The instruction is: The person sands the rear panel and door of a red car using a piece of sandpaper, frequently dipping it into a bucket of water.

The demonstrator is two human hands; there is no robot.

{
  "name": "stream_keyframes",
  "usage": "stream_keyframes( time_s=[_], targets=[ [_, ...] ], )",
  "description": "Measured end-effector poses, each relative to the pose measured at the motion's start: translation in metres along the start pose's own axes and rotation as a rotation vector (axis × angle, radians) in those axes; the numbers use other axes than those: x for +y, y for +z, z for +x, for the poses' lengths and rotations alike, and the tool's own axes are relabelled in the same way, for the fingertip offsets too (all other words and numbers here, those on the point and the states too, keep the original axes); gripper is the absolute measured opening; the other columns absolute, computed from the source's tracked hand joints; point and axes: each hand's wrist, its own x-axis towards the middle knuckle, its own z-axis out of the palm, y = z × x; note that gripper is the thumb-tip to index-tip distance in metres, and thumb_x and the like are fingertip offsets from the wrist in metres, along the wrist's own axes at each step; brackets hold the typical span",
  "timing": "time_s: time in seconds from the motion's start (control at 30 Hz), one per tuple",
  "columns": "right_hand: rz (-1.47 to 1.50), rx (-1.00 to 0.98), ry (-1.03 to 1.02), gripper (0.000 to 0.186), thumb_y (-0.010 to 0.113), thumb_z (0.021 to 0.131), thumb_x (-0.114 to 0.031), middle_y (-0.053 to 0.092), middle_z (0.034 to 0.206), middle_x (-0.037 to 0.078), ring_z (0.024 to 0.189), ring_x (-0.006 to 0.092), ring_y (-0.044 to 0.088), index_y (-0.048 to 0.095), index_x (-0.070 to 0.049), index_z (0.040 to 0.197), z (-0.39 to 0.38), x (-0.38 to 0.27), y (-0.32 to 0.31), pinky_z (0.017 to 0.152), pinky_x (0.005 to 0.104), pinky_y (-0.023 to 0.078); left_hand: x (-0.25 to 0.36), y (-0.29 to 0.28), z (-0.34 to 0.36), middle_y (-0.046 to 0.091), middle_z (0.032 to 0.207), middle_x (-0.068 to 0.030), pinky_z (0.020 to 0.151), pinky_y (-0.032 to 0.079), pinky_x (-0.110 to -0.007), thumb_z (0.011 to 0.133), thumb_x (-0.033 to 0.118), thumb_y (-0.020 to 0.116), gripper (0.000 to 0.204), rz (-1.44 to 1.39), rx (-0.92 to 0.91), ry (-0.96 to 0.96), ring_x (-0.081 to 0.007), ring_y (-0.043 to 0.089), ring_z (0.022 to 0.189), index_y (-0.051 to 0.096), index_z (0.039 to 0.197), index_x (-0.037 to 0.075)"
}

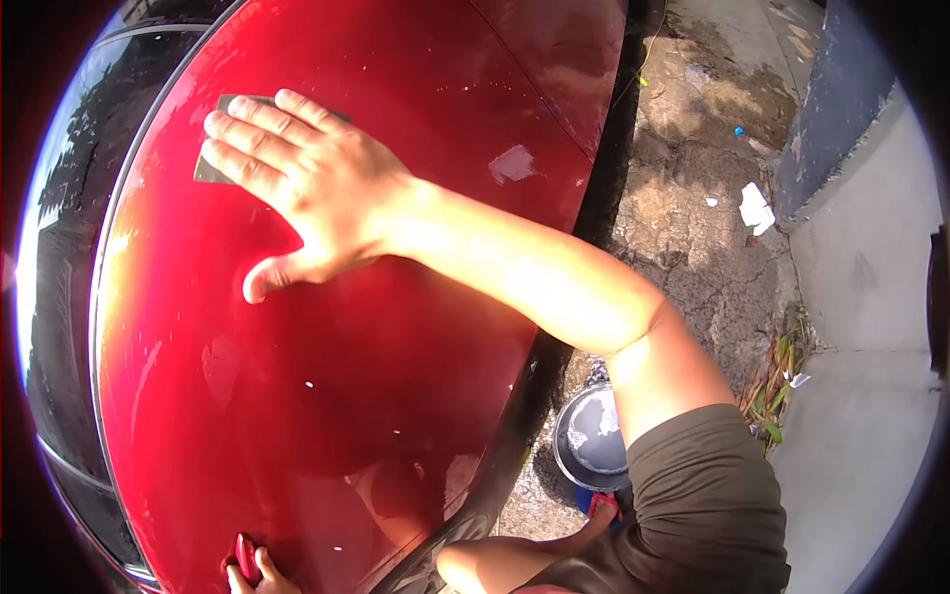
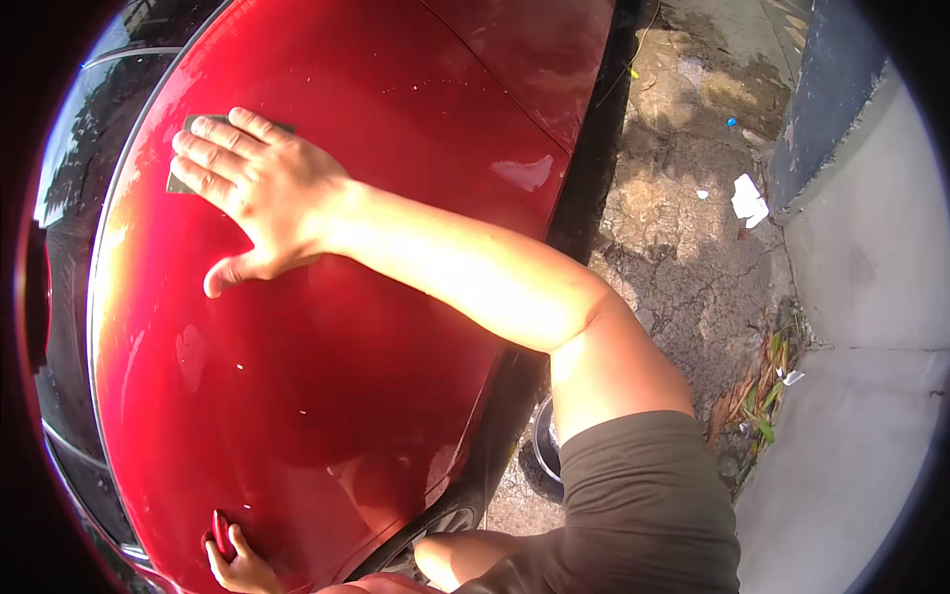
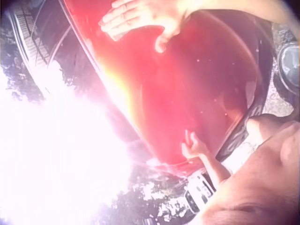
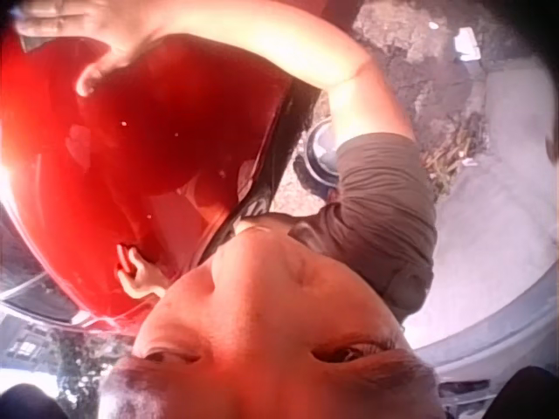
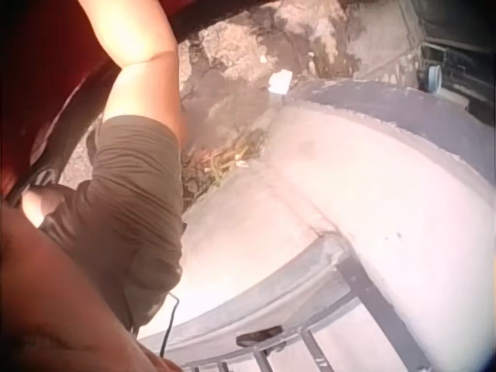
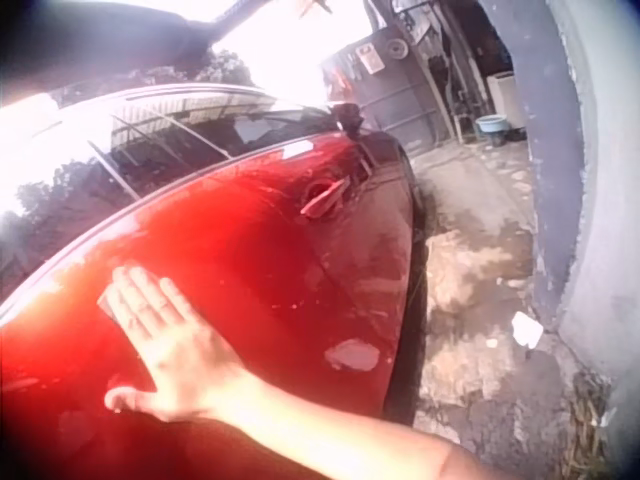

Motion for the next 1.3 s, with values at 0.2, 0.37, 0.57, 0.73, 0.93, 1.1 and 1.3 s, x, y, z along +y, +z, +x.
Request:
stream_keyframes(
  time_s=[0.2,0.37,0.57,0.73,0.93,1.1,1.3],
  targets=[
    [-0.160,-0.051,0.009,0.107,0.027,0.095,-0.086,0.037,0.167,0.017,0.157,0.0285,0.031,0.032,-0.003,0.162,0.038,0.001,0.002,0.129,0.0497,0.023,-0.037,0.015,-0.029,0.076,0.100,-0.0175,0.081,0.057,-0.047,0.077,0.047,0.091,0.064,0.138,-0.005,-0.085,-0.0391,0.071,0.088,0.073,0.110,-0.005],
    [-0.144,-0.026,0.250,0.113,0.028,0.092,-0.090,0.035,0.168,0.019,0.158,0.0301,0.029,0.033,-0.002,0.162,0.084,0.064,-0.022,0.130,0.0463,0.020,-0.021,0.032,-0.023,0.066,0.081,-0.0163,0.069,0.050,-0.048,0.072,0.076,0.079,0.081,0.074,0.093,-0.029,-0.0387,0.061,0.076,0.065,0.094,-0.001],
    [-0.278,-0.185,0.037,0.109,0.027,0.095,-0.087,0.033,0.169,0.019,0.158,0.0301,0.028,0.031,-0.002,0.163,0.053,-0.014,0.002,0.130,0.0471,0.021,0.003,-0.007,-0.012,0.063,0.077,-0.0153,0.068,0.048,-0.048,0.067,0.067,0.086,0.071,0.069,-0.063,-0.099,-0.0399,0.058,0.072,0.059,0.080,0.002],
    [-0.222,0.013,0.332,0.102,0.032,0.100,-0.079,0.029,0.169,0.024,0.160,0.0344,0.021,0.026,0.000,0.164,0.023,0.014,-0.026,0.130,0.0479,0.014,0.032,0.004,0.011,0.055,0.067,-0.0107,0.061,0.040,-0.042,0.063,0.066,0.088,0.072,-0.005,0.025,-0.016,-0.0334,0.056,0.062,0.048,0.068,0.007],
    [-0.018,0.151,0.566,0.078,0.035,0.112,-0.052,0.016,0.173,0.024,0.161,0.0391,0.012,0.021,0.003,0.164,-0.059,-0.017,-0.003,0.131,0.0482,0.011,0.020,-0.007,-0.003,0.052,0.061,-0.0052,0.059,0.040,-0.040,0.060,0.068,0.089,0.070,0.051,0.133,-0.026,-0.0271,0.056,0.058,0.047,0.064,0.012],
    [-0.037,0.494,0.737,0.036,0.058,0.107,-0.012,0.058,0.148,0.025,0.139,0.0379,0.055,0.063,0.007,0.137,-0.125,-0.055,0.013,0.116,0.0444,0.046,0.024,0.006,0.005,0.050,0.060,-0.0003,0.057,0.037,-0.036,0.063,0.079,0.082,0.074,0.054,0.270,-0.002,-0.0206,0.053,0.055,0.046,0.062,0.015],
    [0.269,0.520,1.542,0.029,0.060,0.108,-0.022,0.073,0.113,0.015,0.093,0.0242,0.069,0.069,0.002,0.123,-0.229,-0.105,-0.007,0.077,0.0344,0.057,0.023,0.019,-0.001,0.061,0.068,-0.0007,0.066,0.043,-0.038,0.069,0.077,0.079,0.066,-0.051,0.221,-0.069,-0.0210,0.062,0.066,0.060,0.073,0.015]
  ],
)
